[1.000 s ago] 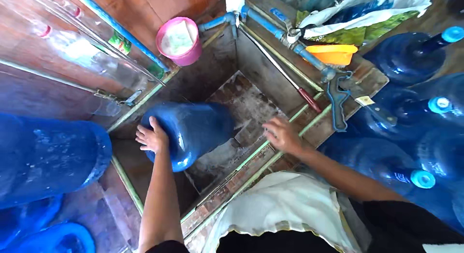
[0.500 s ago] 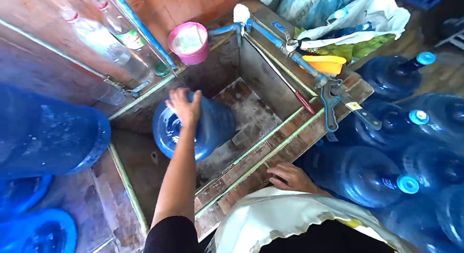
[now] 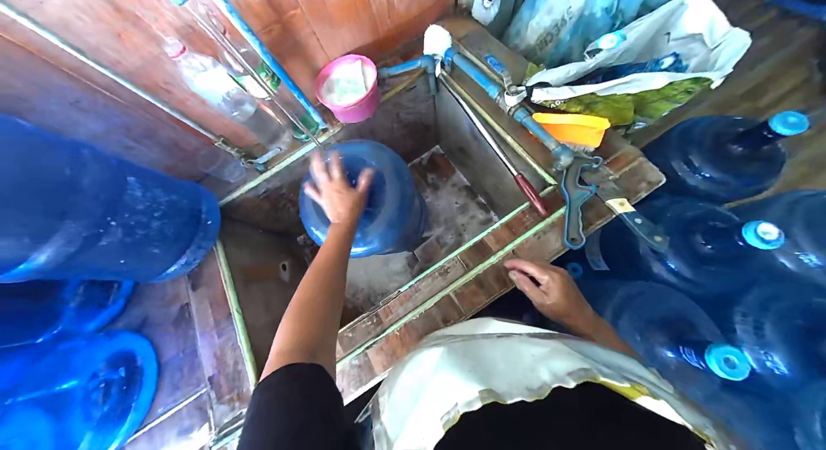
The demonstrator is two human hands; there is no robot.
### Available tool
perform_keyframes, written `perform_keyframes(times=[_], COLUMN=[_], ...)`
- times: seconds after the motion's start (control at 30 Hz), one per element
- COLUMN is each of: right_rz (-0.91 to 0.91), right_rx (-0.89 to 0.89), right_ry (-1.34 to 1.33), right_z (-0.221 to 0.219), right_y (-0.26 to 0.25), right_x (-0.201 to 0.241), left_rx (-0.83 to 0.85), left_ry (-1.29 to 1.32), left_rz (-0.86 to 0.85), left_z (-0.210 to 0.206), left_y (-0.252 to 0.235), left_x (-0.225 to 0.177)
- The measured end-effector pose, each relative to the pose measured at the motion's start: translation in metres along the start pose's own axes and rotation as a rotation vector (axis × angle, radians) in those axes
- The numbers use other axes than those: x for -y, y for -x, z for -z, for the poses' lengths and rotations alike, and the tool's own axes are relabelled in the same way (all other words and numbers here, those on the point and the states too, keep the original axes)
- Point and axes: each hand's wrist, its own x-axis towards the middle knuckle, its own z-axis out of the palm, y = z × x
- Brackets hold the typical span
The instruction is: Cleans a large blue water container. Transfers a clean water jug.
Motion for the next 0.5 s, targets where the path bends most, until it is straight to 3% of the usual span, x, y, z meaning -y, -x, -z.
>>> perform_keyframes(times=[0.07, 0.13, 0.23, 0.33, 0.4, 0.5], right_rz=[-0.017, -0.045, -0.029, 0.078, 0.175, 0.348], right_rx=[-0.054, -0.075, -0.08, -0.017, 0.025, 0.016], right_ry=[0.018, 0.023, 0.018, 0.02, 0.055, 0.097], right_z=[0.011, 0.019, 0.018, 0.011, 0.013, 0.011], right_y=[-0.006, -0.01, -0.022, -0.05, -0.086, -0.16], right_x=[-0.008, -0.014, -0.019, -0.015, -0.005, 0.023], left_rx=[-0.033, -0.072, -0.045, 0.153, 0.175, 0.185], left_ry=[0.058, 0.097, 0.241, 0.385, 0.199, -0.013], left_rz=[0.432, 0.568, 0.275, 0.011, -0.129, -0.131], left_z=[0.014, 0.013, 0.013, 0.006, -0.008, -0.024], left_y=[-0.028, -0.048, -0.051, -0.054, -0.044, -0.008], left_x=[0.015, 0.024, 0.004, -0.027, -0.047, -0.065])
